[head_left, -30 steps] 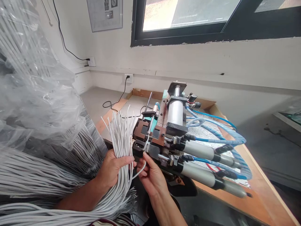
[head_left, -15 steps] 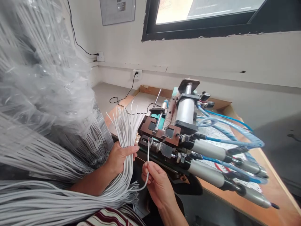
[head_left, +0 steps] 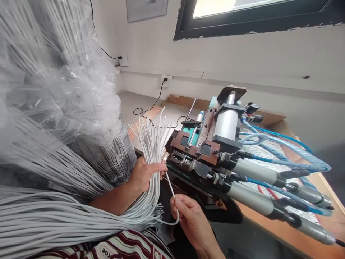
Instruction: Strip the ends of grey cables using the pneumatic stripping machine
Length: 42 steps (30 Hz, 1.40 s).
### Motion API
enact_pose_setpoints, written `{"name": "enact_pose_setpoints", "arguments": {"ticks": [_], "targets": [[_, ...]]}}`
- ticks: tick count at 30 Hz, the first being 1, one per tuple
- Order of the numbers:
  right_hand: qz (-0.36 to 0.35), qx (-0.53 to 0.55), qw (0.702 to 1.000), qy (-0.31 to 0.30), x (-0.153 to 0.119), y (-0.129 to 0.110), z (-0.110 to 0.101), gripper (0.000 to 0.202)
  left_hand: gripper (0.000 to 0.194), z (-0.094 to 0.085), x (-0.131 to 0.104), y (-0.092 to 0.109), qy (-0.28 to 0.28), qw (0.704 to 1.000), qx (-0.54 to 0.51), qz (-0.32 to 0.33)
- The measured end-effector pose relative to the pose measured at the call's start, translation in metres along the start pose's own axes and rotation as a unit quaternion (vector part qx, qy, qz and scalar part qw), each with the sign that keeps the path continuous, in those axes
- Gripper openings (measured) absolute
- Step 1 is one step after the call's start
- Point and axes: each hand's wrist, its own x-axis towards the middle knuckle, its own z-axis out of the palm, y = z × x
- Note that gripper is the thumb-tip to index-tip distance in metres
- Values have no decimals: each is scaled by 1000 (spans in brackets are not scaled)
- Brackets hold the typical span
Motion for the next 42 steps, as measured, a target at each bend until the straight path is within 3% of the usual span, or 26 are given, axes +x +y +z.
{"name": "enact_pose_setpoints", "arguments": {"ticks": [2, 4, 6, 8, 10, 13, 17, 24, 28, 34, 38, 42], "targets": [[-6, -169, 986, 11, 3, 6, -13, 30, 16, -2, 0, 0, 22, 1000, 1, -22], [-28, -344, 935, 83, 7, 7, -23, 22, 19, -2, -2, -2, 27, 999, 4, -35], [-74, -421, 888, 169, 11, 0, -23, 22, 21, 0, -6, -5, 15, 999, 8, -47], [-137, -382, 893, 194, 14, -14, -14, 28, 20, 3, -11, -10, -1, 998, 15, -55], [-187, -273, 929, 164, 17, -32, 1, 30, 16, 5, -17, -14, -26, 998, 30, -45], [-181, -97, 970, 128, 23, -52, 23, 27, 8, 8, -23, -17, -79, 995, 54, -25], [-165, 30, 979, 118, 29, -50, 30, 23, 5, 5, -22, -15, -82, 995, 54, -34], [-141, 47, 975, 165, 25, -26, 15, 27, 19, 1, -15, -11, 4, 998, 28, -65], [-124, 70, 976, 164, 28, -26, 12, 28, 24, 3, -16, -11, 6, 998, 26, -63], [-67, 193, 966, 156, 34, -37, 14, 29, 20, 1, -17, -14, 1, 998, 38, -59], [-36, 244, 963, 107, 34, -40, 19, 30, 15, 1, -18, -17, -7, 998, 43, -43], [-14, 202, 979, 28, 32, -41, 26, 35, 17, 2, -19, -19, -41, 997, 53, -39]]}}
